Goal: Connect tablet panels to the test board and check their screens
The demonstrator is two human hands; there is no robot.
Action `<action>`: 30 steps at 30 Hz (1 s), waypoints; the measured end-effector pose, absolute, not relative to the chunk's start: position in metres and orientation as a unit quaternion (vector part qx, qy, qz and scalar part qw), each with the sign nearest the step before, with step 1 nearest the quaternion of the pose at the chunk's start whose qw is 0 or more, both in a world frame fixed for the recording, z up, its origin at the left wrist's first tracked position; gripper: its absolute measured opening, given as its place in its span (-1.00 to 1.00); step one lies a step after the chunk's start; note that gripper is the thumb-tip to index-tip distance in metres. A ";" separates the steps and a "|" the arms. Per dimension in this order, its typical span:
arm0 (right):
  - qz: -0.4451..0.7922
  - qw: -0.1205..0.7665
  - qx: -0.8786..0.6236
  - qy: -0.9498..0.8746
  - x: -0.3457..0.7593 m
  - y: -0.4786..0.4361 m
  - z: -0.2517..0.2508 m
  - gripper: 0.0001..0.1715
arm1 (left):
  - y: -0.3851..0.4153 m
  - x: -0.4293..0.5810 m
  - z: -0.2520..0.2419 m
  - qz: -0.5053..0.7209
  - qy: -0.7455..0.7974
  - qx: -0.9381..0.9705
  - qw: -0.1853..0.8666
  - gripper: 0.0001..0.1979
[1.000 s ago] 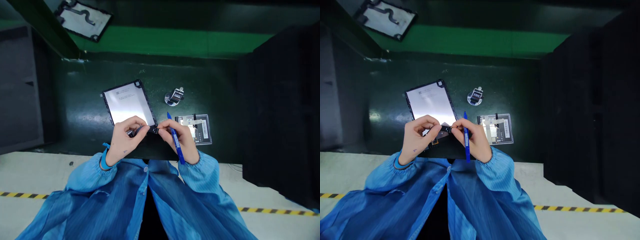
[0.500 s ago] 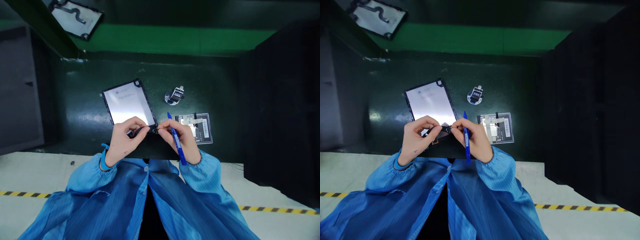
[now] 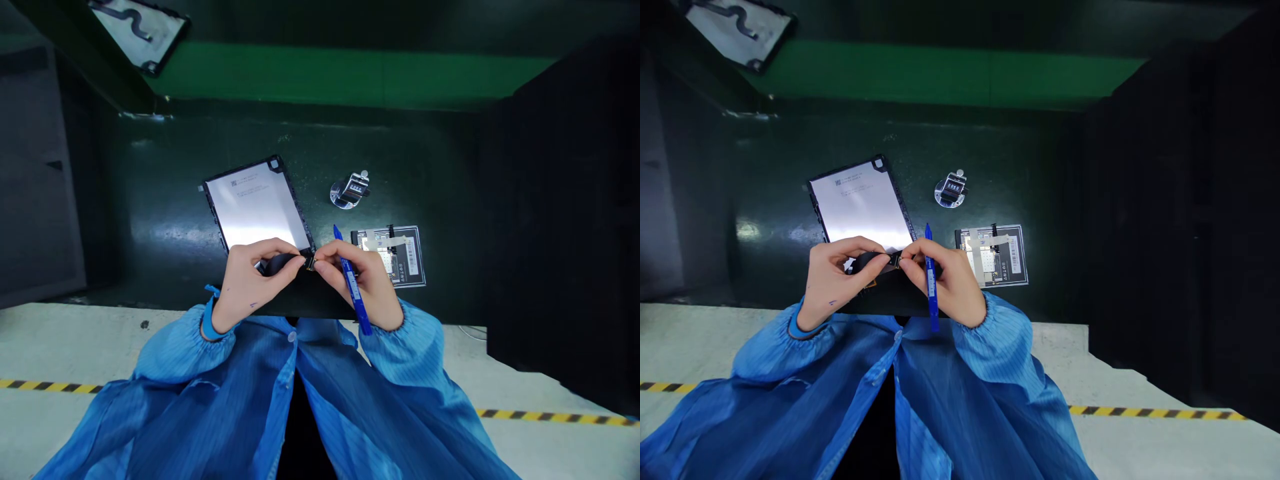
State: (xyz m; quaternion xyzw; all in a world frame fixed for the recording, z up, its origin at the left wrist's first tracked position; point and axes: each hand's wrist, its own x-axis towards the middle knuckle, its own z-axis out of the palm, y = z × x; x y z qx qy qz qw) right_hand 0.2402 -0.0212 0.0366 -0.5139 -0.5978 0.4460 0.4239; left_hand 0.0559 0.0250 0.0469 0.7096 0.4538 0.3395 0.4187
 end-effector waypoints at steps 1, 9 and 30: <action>0.446 0.424 -0.514 -0.597 0.240 -0.021 0.037 -0.88 | 0.025 0.056 0.047 0.340 0.452 0.711 0.418 -0.95; 0.452 0.415 -0.516 -0.597 0.240 -0.021 0.039 -0.86 | 0.022 0.055 0.048 0.334 0.449 0.734 0.384 -0.94; 0.357 0.422 -0.544 -0.631 0.220 -0.019 0.022 -0.84 | 0.017 0.046 0.040 0.314 0.410 0.784 0.345 -0.91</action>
